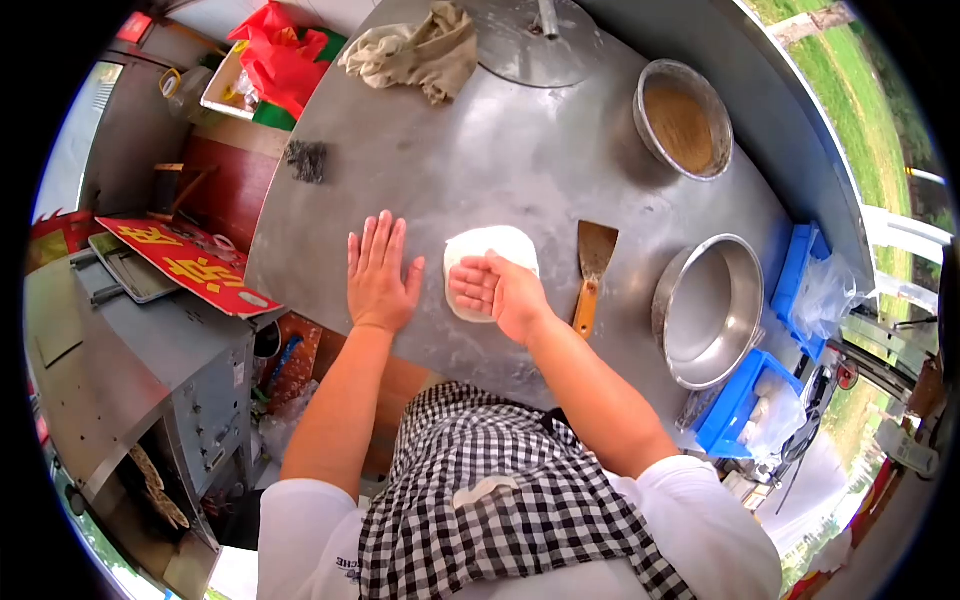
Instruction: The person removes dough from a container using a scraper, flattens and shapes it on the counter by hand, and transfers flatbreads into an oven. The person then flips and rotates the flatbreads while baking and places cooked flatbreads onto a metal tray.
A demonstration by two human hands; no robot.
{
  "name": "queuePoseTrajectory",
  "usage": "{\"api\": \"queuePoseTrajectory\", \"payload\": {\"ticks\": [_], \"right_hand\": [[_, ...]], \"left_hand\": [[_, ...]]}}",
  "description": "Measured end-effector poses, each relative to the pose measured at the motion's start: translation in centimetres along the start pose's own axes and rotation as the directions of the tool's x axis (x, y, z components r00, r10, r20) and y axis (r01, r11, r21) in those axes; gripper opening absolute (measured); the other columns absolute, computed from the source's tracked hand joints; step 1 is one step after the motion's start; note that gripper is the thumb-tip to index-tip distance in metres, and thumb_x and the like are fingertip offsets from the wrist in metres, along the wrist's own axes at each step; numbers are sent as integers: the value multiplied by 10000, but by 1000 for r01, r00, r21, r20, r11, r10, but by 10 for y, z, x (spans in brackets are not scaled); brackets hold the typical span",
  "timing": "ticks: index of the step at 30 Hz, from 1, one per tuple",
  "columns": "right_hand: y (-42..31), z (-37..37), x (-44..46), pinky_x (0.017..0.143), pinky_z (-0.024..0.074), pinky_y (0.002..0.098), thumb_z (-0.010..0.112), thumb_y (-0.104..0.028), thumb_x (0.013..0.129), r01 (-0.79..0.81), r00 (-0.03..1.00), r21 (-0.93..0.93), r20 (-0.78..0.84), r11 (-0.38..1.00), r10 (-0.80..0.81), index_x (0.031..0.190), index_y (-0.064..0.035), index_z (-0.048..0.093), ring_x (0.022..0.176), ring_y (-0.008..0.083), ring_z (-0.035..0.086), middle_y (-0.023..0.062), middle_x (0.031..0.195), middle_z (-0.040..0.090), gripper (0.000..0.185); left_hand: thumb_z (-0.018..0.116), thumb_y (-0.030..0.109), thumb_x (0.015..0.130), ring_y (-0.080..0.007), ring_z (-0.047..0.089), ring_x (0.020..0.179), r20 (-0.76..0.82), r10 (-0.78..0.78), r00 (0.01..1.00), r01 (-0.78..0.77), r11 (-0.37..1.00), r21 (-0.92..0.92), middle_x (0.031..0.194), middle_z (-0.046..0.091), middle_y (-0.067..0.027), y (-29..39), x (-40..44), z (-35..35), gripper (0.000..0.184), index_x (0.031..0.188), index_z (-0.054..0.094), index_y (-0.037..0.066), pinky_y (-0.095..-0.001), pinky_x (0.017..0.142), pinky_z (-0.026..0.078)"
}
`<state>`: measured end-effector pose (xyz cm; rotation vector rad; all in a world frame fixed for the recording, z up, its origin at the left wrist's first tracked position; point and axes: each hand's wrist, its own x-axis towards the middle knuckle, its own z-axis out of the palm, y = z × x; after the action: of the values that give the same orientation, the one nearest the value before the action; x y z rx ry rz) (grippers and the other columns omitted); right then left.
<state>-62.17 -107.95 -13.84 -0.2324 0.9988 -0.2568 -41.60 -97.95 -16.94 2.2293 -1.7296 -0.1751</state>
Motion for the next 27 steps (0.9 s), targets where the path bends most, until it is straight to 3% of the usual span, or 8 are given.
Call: {"api": "queuePoseTrajectory", "payload": {"ticks": [1,6,8,11,14,17,23,27], "right_hand": [[0,1,4,997,552,412,437,-330,1128,11,1000,-22,13,1000,-10,1251,38,635,1142,274,707,170,1239,726,436],[-9,-19,14,959,571,379,525,-291,1098,-93,994,-82,48,992,97,1250,22,639,1076,241,728,138,1171,751,366],[-46,0,-22,948,574,374,594,-260,1074,-22,994,-165,98,986,39,1226,12,662,1046,232,731,135,1161,754,319],[-120,-21,-36,952,570,378,641,-228,1047,272,919,-17,301,962,-254,1193,-19,696,1018,233,734,124,1121,758,261],[-219,-52,-42,937,565,382,581,-230,1057,602,792,-7,130,798,-596,1102,-27,695,995,224,716,100,1038,751,237],[-300,-109,-26,946,579,446,528,-226,1079,710,703,94,-143,698,-697,1108,-11,660,1009,288,715,132,1050,730,254],[-377,-152,13,1070,523,503,489,-258,1095,672,740,284,-300,684,-602,1257,31,558,1188,334,631,190,1273,622,337],[-375,-176,68,1097,484,514,512,-279,1089,636,754,223,-382,739,-534,1277,31,547,1206,347,616,172,1280,611,364]], "left_hand": [[624,344,992,-327,352,1545,-22,2,1000,-2,1000,18,1652,417,-116,0,12,2,629,1553,480,98,-514,1288,212],[645,314,971,-336,367,1536,10,-4,1000,4,1000,14,1635,444,-115,1,2,3,631,1544,492,97,-522,1284,218],[643,301,965,-339,359,1542,15,-3,1000,3,1000,25,1633,448,-122,-1,1,4,621,1531,509,83,-524,1285,213],[633,291,965,-341,355,1545,25,0,1000,-1,1000,29,1633,447,-129,0,2,4,616,1527,512,71,-523,1287,207],[624,280,963,-343,355,1545,30,-2,1000,0,999,45,1635,443,-137,1,4,4,617,1530,509,66,-525,1288,204],[619,271,958,-345,355,1544,30,2,1000,-4,998,59,1637,439,-143,1,5,5,621,1533,506,66,-526,1288,202],[615,263,954,-353,360,1540,29,8,1000,-9,998,57,1633,443,-148,4,6,2,627,1536,502,57,-529,1285,209],[615,263,953,-353,360,1540,26,20,999,-22,998,55,1630,445,-150,5,7,1,624,1531,507,55,-528,1284,215]]}}
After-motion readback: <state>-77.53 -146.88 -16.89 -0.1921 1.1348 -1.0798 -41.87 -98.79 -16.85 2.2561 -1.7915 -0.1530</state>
